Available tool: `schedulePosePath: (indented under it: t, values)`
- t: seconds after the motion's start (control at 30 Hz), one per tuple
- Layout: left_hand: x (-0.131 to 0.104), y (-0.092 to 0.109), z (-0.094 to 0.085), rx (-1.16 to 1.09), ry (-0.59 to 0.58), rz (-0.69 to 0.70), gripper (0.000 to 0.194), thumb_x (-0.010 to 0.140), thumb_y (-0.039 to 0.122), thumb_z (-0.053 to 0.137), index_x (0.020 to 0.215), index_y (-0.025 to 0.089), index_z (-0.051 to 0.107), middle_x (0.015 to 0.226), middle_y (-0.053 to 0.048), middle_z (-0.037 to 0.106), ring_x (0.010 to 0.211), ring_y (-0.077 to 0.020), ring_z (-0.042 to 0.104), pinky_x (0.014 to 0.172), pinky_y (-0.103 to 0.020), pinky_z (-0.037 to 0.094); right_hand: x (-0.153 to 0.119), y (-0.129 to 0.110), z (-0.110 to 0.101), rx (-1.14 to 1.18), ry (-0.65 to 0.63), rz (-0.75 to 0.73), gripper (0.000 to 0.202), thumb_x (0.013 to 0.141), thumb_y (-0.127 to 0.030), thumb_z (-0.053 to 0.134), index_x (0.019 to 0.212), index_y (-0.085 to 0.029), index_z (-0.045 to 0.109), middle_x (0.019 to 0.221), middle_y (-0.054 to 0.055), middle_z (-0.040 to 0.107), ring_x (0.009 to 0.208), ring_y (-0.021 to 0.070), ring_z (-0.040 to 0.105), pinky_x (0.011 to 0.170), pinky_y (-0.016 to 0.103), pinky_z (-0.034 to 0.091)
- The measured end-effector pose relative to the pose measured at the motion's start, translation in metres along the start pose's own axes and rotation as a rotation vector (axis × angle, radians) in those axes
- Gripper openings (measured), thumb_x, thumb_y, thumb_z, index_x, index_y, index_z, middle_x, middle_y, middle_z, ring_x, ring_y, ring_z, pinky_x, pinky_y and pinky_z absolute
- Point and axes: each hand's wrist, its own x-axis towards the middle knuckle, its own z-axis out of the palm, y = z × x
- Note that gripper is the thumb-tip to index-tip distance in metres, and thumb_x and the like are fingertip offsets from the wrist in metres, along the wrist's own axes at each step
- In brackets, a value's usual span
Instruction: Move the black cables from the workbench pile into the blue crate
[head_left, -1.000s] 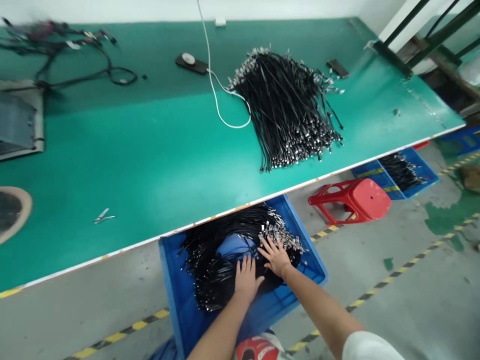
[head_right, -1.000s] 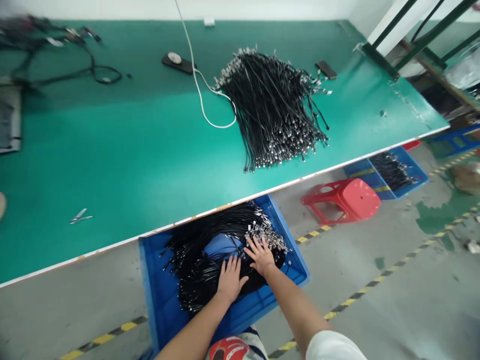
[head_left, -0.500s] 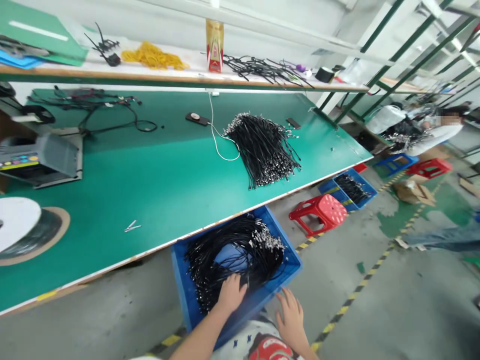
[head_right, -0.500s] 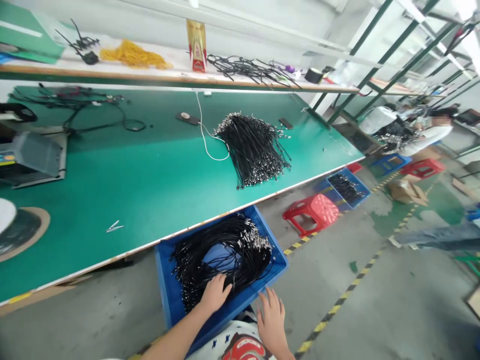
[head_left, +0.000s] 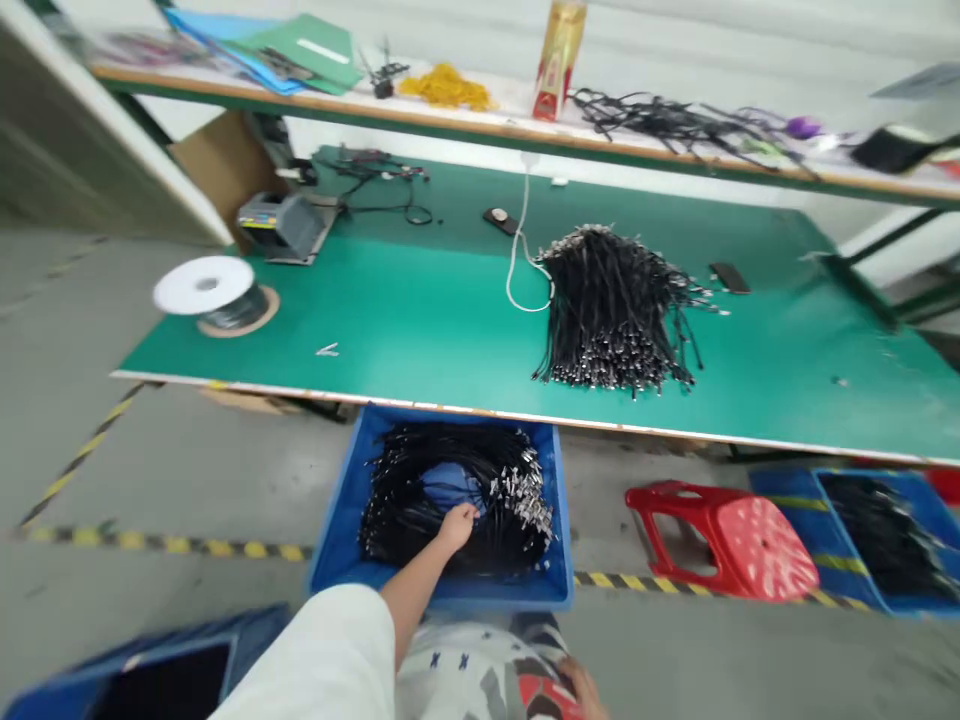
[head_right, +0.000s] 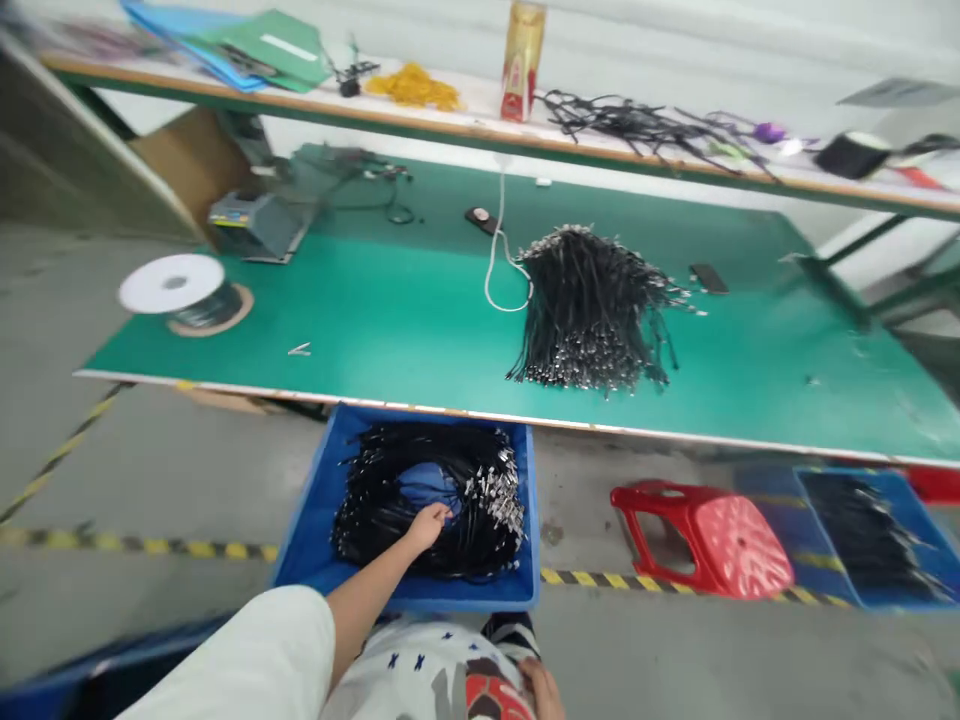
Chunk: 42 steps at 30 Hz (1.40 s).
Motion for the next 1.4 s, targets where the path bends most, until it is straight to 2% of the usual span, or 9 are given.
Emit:
schedulePosePath:
  t: [0.07,0.17,0.33,0.47,0.63,0.87,1.17,1.33,1.4]
  values:
    - [-0.025,0.011,0.007,0.027,0.062,0.044,0.024,0.101,0.013,0.047,0.106,0.018,0.070,0.116,-0.007,0.073,0.111,-0.0181,0.065,0.101,-0.036,0.048,0.025,0.015,-0.053,0.148,-0.097,0.016,0.034,0.071,-0.044,0.059,0.102,-0.041,0.072,0.104,0.001,0.080,0.102,0.0362,0.076,0.090,0.046,0.064]
    - [-0.068,0.027,0.015,0.106,0.122,0.065,0.029,0.093,0.005,0.048,0.099,0.019,0.072,0.111,-0.010,0.073,0.112,-0.0227,0.063,0.102,-0.037,0.044,0.065,0.013,-0.120,0.155,0.016,-0.072,0.037,0.087,-0.048,0.046,0.105,-0.027,0.069,0.105,0.011,0.077,0.100,0.0345,0.075,0.091,0.048,0.063]
    - [-0.113,0.045,0.029,0.159,0.229,-0.013,0.024,0.095,0.012,0.047,0.100,0.020,0.069,0.107,-0.011,0.073,0.105,-0.0253,0.066,0.094,-0.037,0.045,0.143,-0.068,-0.164,0.063,-0.049,-0.498,0.040,0.098,-0.040,0.037,0.117,-0.020,0.066,0.123,0.015,0.071,0.120,0.0308,0.065,0.109,0.049,0.051]
    - [-0.123,0.050,0.035,0.147,0.318,-0.079,0.028,0.101,0.020,0.041,0.110,0.020,0.067,0.114,-0.011,0.072,0.107,-0.0234,0.066,0.094,-0.035,0.047,0.186,-0.168,-0.136,-0.333,-0.386,-0.840,0.061,0.089,-0.013,0.045,0.149,-0.020,0.050,0.162,0.013,0.042,0.147,0.0292,0.042,0.122,0.047,0.037]
    - [-0.125,0.045,0.035,0.138,0.334,-0.023,0.029,0.097,0.015,0.046,0.108,0.020,0.072,0.111,-0.011,0.075,0.106,-0.0238,0.068,0.095,-0.036,0.051,0.208,-0.241,-0.077,-0.778,-0.688,-0.867,0.077,0.081,-0.005,0.060,0.153,-0.029,0.047,0.170,0.008,0.030,0.155,0.0339,0.029,0.122,0.050,0.034]
    - [-0.145,0.029,0.054,0.050,0.420,-0.003,0.038,0.091,0.014,0.055,0.127,0.019,0.067,0.122,-0.013,0.071,0.117,-0.0276,0.064,0.102,-0.043,0.050,0.244,-0.270,-0.054,-0.906,-0.626,-0.797,0.029,0.100,-0.013,0.047,0.114,-0.015,0.072,0.128,0.015,0.070,0.124,0.0266,0.064,0.106,0.042,0.048]
    - [-0.146,0.019,0.077,-0.152,0.410,0.017,0.040,0.094,0.015,0.048,0.128,0.022,0.067,0.139,-0.011,0.064,0.132,-0.0292,0.048,0.115,-0.046,0.030,0.332,-0.349,-0.021,-0.935,-0.697,-0.806,0.030,0.104,-0.040,0.056,0.119,-0.016,0.066,0.114,0.008,0.072,0.105,0.0205,0.069,0.097,0.043,0.056]
    - [-0.139,0.020,0.080,-0.215,0.403,-0.035,0.040,0.090,0.014,0.051,0.124,0.026,0.069,0.135,-0.009,0.066,0.128,-0.0303,0.047,0.115,-0.046,0.024,0.331,-0.329,-0.021,-1.063,-0.915,-0.817,0.050,0.111,-0.037,0.032,0.113,-0.003,0.068,0.115,0.006,0.068,0.099,0.0114,0.069,0.097,0.032,0.050]
    - [-0.139,0.022,0.079,-0.220,0.401,-0.067,0.038,0.088,0.015,0.053,0.120,0.027,0.071,0.131,-0.008,0.068,0.124,-0.0296,0.049,0.113,-0.044,0.025,0.318,-0.308,-0.030,-1.089,-0.959,-0.835,0.038,0.105,-0.041,0.052,0.115,-0.009,0.068,0.113,0.007,0.071,0.096,0.0150,0.071,0.092,0.035,0.056]
